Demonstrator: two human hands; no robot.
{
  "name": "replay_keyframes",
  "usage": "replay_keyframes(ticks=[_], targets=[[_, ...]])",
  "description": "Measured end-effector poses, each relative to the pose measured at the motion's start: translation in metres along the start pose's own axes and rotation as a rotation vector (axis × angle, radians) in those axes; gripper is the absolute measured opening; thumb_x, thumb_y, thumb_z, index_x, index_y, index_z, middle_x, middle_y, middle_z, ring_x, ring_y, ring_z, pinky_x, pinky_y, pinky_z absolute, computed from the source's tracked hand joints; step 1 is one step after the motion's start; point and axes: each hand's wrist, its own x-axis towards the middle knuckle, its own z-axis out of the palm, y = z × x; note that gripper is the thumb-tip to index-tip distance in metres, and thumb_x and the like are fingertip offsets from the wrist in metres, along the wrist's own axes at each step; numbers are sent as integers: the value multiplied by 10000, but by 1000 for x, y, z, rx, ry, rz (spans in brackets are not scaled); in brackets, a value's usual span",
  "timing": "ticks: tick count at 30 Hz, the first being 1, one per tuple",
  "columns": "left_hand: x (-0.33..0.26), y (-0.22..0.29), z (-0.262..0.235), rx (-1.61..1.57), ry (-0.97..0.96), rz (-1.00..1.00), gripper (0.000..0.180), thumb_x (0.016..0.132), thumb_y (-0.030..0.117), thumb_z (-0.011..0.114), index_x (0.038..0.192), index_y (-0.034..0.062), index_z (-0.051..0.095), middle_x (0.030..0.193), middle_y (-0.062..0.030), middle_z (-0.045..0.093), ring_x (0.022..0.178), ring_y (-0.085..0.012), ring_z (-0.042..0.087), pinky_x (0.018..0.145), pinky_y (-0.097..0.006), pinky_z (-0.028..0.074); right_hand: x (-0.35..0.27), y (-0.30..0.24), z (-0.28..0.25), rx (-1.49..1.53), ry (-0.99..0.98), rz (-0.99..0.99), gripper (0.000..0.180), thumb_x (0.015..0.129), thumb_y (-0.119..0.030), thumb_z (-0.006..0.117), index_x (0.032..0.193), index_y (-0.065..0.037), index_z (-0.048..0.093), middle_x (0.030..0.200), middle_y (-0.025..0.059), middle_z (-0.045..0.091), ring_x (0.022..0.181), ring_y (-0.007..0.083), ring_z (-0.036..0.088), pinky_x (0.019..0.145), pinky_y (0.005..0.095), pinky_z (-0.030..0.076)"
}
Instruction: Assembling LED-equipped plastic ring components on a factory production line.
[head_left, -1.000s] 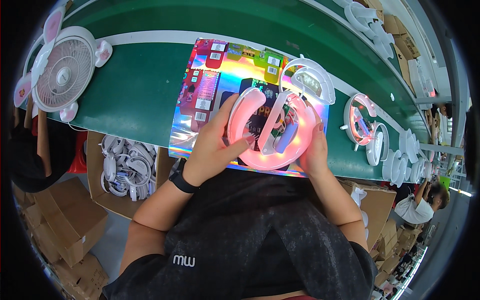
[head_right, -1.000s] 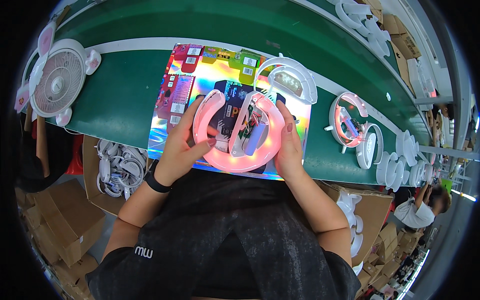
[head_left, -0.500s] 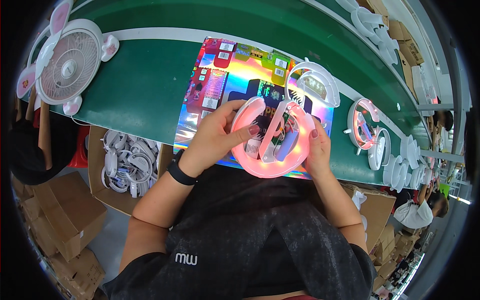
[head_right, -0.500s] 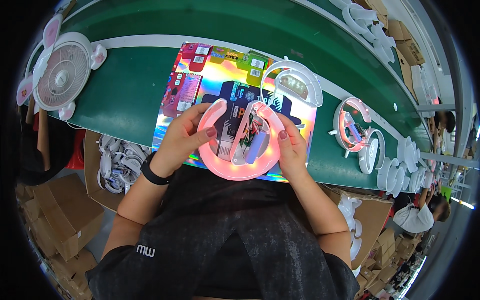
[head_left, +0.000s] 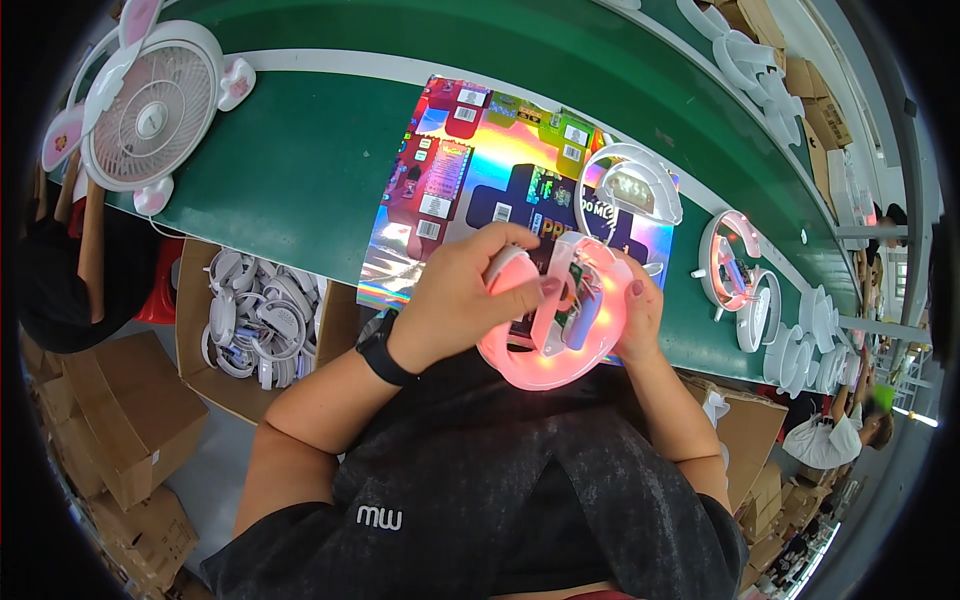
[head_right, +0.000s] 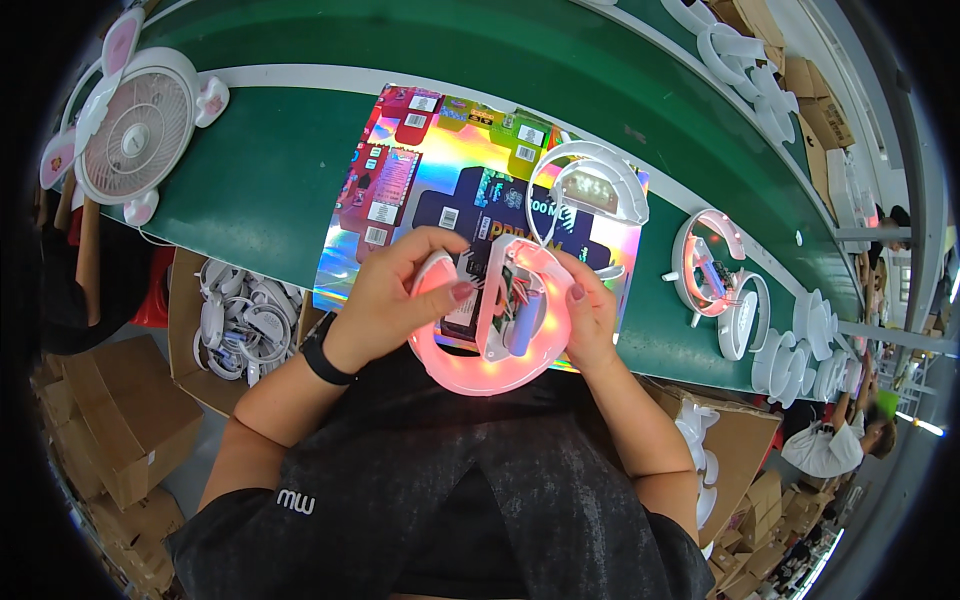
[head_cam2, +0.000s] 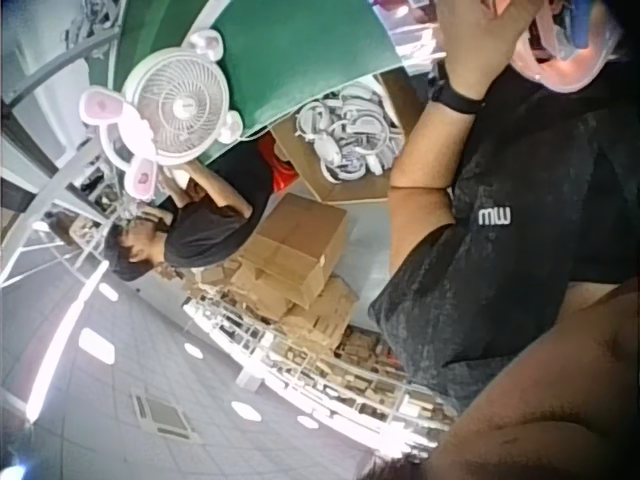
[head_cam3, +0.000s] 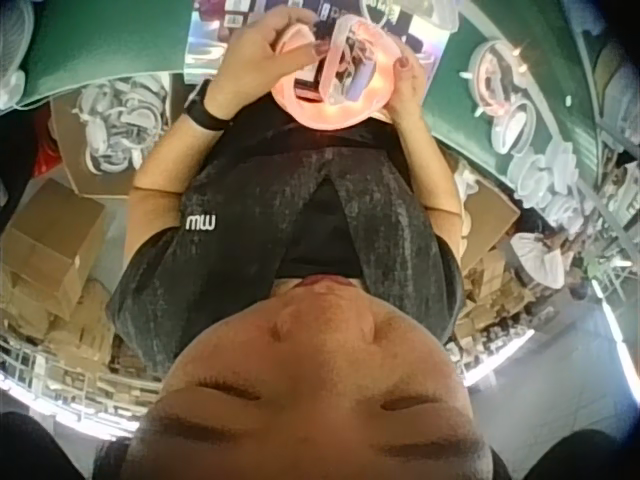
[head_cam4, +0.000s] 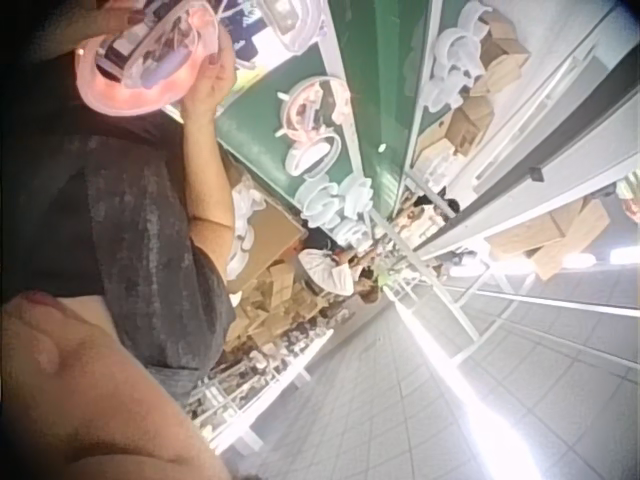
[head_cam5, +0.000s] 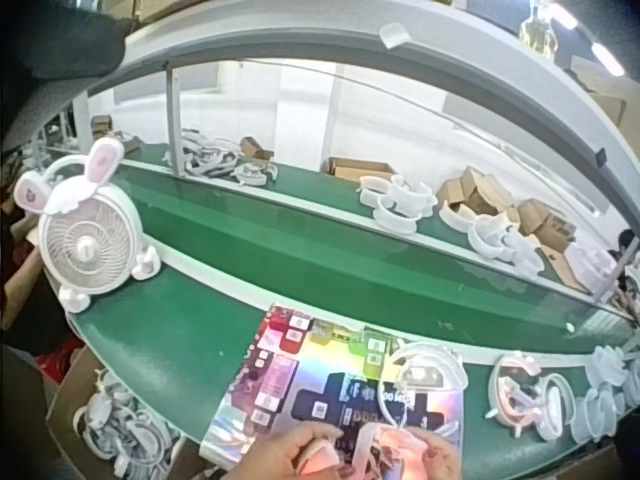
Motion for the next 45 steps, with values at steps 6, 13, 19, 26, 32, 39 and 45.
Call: replay_keyframes(ticks=[6,13,19,26,32,39,45], targets=[[-5,34,-2,244,13,-69,540,762,427,755,1037,-14,610,810,-178,657,739,-343,660,651,-416,497,-3,2,3,-5,67,-89,687,968,-501,531,1320,87,477,1235,160,614,1095,218,609,950,342,486],[3,16,-5,364,-16,-96,450,781,424,711,896,0,614,746,-207,631,712,-394,628,628,-455,478,2,5,2,5,43,-54,621,990,-431,529,1343,75,462,1248,136,602,1118,194,587,958,318,470],[12,-2,-22,404,-56,-80,335,909,312,644,1008,-8,624,722,-108,632,643,-202,628,601,-322,475,20,-28,-9,-261,34,162,403,1005,-266,535,1280,28,553,1161,61,636,1047,117,582,911,256,464],[10,-30,-20,285,150,-61,245,878,231,693,999,21,661,719,-80,659,576,-169,614,542,-301,461,119,-36,-60,-189,396,174,406,978,-419,541,1098,-45,644,893,41,669,767,114,635,651,268,515],[11,-36,-19,413,180,57,246,867,204,701,1018,13,662,772,-93,665,603,-174,616,561,-290,481,166,-36,-68,-69,434,64,800,960,-457,555,1526,-51,162,1538,187,283,1381,286,364,1135,454,301],[11,-23,-21,552,86,51,257,865,212,687,1026,13,665,794,-81,639,596,-186,600,564,-317,469,72,-49,-79,-1598,331,-136,783,763,-351,767,1408,-54,435,1506,250,339,1379,388,364,1104,476,298],[7,-4,-14,822,-229,173,355,824,306,706,1063,45,681,1070,-99,610,988,-273,588,791,-400,482,-1,-54,-162,-1657,432,229,734,714,-376,774,1321,-53,517,1375,174,508,1351,332,403,1089,605,244]])
